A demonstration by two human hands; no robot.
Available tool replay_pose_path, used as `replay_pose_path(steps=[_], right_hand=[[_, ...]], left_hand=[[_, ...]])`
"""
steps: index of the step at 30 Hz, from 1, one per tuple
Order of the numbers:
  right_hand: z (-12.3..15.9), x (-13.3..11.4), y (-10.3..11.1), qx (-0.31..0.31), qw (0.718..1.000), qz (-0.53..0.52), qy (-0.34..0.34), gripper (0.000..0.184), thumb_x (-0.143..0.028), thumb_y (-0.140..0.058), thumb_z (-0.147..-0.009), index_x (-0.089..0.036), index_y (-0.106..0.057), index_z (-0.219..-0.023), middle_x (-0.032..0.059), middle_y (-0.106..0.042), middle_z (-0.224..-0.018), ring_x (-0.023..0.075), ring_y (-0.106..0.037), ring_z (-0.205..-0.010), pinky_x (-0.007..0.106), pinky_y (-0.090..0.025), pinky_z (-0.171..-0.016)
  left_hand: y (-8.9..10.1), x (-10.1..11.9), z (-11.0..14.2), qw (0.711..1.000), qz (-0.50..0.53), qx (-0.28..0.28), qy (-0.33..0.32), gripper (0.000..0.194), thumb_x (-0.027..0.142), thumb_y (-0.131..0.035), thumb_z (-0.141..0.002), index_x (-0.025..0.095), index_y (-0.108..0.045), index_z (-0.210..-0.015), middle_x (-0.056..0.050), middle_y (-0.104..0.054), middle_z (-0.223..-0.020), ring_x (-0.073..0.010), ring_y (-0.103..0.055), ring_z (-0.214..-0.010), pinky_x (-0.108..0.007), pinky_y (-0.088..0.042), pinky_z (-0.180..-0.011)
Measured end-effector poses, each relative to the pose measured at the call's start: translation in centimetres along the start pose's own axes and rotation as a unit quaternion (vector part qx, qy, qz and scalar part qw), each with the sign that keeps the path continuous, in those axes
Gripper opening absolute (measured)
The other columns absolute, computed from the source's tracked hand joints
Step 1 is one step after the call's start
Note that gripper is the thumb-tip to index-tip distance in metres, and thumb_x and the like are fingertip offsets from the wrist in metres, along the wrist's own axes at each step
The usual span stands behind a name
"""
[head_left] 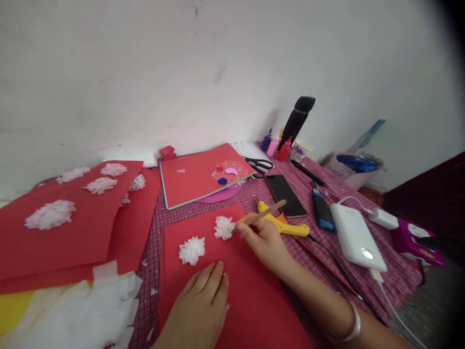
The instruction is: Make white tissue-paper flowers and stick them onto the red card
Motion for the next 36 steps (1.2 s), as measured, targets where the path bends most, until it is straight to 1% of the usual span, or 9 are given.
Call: replay_pose_path(steps=[2, 5, 8, 11, 17, 20, 24, 28, 36], right_hand=[[0.4, 0.3, 0.5, 0.029, 0.993, -0.106, -0.039, 0.017, -0.031, -0.048, -0.085, -0.019, -0.053, -0.074, -0.0019, -0.052, -0.061, 0.0100, -0.047, -0.050, 0.022, -0.038, -0.049], [1.4, 0.5, -0.3, -0.027, 0.973, -0.206, -0.099, 0.020, -0.037, -0.051, -0.083, -0.019, -0.051, -0.074, -0.0042, -0.048, -0.055, 0.0081, -0.042, -0.043, 0.021, -0.035, -0.043], [2.6, 0.4, -1.9, -0.124, 0.958, -0.218, -0.139, 0.022, -0.039, -0.054, -0.081, -0.018, -0.053, -0.077, -0.0035, -0.050, -0.056, 0.0076, -0.044, -0.044, 0.020, -0.036, -0.043], [3.4, 0.2, -3.1, -0.207, 0.951, -0.186, -0.132, 0.022, -0.039, -0.055, -0.081, -0.017, -0.058, -0.082, -0.0013, -0.054, -0.062, 0.0078, -0.048, -0.049, 0.019, -0.040, -0.046], [3.7, 0.6, -3.6, -0.237, 0.955, -0.148, -0.096, 0.024, -0.040, -0.054, -0.081, -0.017, -0.060, -0.083, 0.0000, -0.057, -0.064, 0.0078, -0.050, -0.049, 0.020, -0.042, -0.046], [3.7, 1.0, -3.6, -0.234, 0.956, -0.146, -0.099, 0.023, -0.040, -0.053, -0.083, -0.018, -0.061, -0.085, 0.0001, -0.058, -0.063, 0.0083, -0.051, -0.049, 0.020, -0.044, -0.047], [3.7, 1.5, -3.6, -0.231, 0.956, -0.145, -0.108, 0.024, -0.041, -0.052, -0.083, -0.019, -0.061, -0.085, 0.0009, -0.059, -0.063, 0.0088, -0.052, -0.049, 0.021, -0.045, -0.046], [3.7, 1.4, -3.6, -0.227, 0.957, -0.145, -0.110, 0.024, -0.041, -0.053, -0.082, -0.018, -0.062, -0.086, 0.0014, -0.059, -0.063, 0.0090, -0.052, -0.049, 0.021, -0.045, -0.045], [3.7, 1.1, -3.7, -0.225, 0.957, -0.147, -0.106, 0.023, -0.039, -0.054, -0.082, -0.019, -0.063, -0.084, 0.0012, -0.059, -0.063, 0.0088, -0.053, -0.049, 0.020, -0.045, -0.045]], left_hand=[[0.9, -0.3, -0.3, 0.999, 0.031, -0.040, 0.017, 0.034, 0.018, -0.048, -0.077, 0.012, -0.062, -0.107, -0.015, -0.061, -0.116, -0.0276, -0.059, -0.103, -0.038, -0.052, -0.082], [4.2, -1.9, 0.1, 0.986, 0.152, -0.063, 0.034, 0.029, 0.020, -0.052, -0.077, 0.016, -0.063, -0.104, -0.011, -0.065, -0.111, -0.0222, -0.061, -0.099, -0.031, -0.051, -0.083], [8.8, -5.3, 2.1, 0.965, 0.221, 0.021, 0.141, 0.019, 0.021, -0.048, -0.083, 0.019, -0.063, -0.095, -0.005, -0.068, -0.095, -0.0149, -0.062, -0.088, -0.024, -0.050, -0.077], [11.2, -7.6, 5.9, 0.948, 0.202, 0.029, 0.245, 0.010, 0.019, -0.053, -0.081, 0.018, -0.062, -0.077, 0.000, -0.064, -0.072, -0.0116, -0.059, -0.067, -0.022, -0.045, -0.061], [9.6, -5.4, 13.7, 0.938, 0.185, -0.030, 0.291, 0.013, 0.013, -0.050, -0.081, 0.017, -0.058, -0.073, 0.001, -0.059, -0.066, -0.0102, -0.055, -0.063, -0.021, -0.044, -0.057], [8.1, -3.7, 15.6, 0.953, 0.110, -0.049, 0.277, 0.013, 0.013, -0.049, -0.081, 0.018, -0.060, -0.086, -0.004, -0.062, -0.082, -0.0148, -0.058, -0.078, -0.028, -0.049, -0.068], [7.3, -2.2, 16.0, 0.970, 0.002, -0.055, 0.237, 0.040, 0.007, -0.050, -0.074, 0.019, -0.054, -0.112, -0.010, -0.055, -0.118, -0.0261, -0.047, -0.111, -0.048, -0.043, -0.089], [7.4, -2.4, 15.6, 0.967, 0.029, -0.077, 0.240, 0.056, -0.003, -0.041, -0.067, 0.021, -0.050, -0.117, -0.009, -0.045, -0.131, -0.0248, -0.035, -0.124, -0.052, -0.036, -0.098], [7.6, -3.8, 14.1, 0.953, 0.136, -0.093, 0.255, 0.023, 0.000, -0.044, -0.072, 0.019, -0.058, -0.076, -0.005, -0.040, -0.135, -0.0247, -0.028, -0.128, -0.050, -0.031, -0.101]])
Point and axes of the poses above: each hand's wrist, its own z-axis away from the middle knuckle, its own y-axis out of the back of the hand, x = y × z, the point moved 4 cm from there along -z, towards the middle knuckle
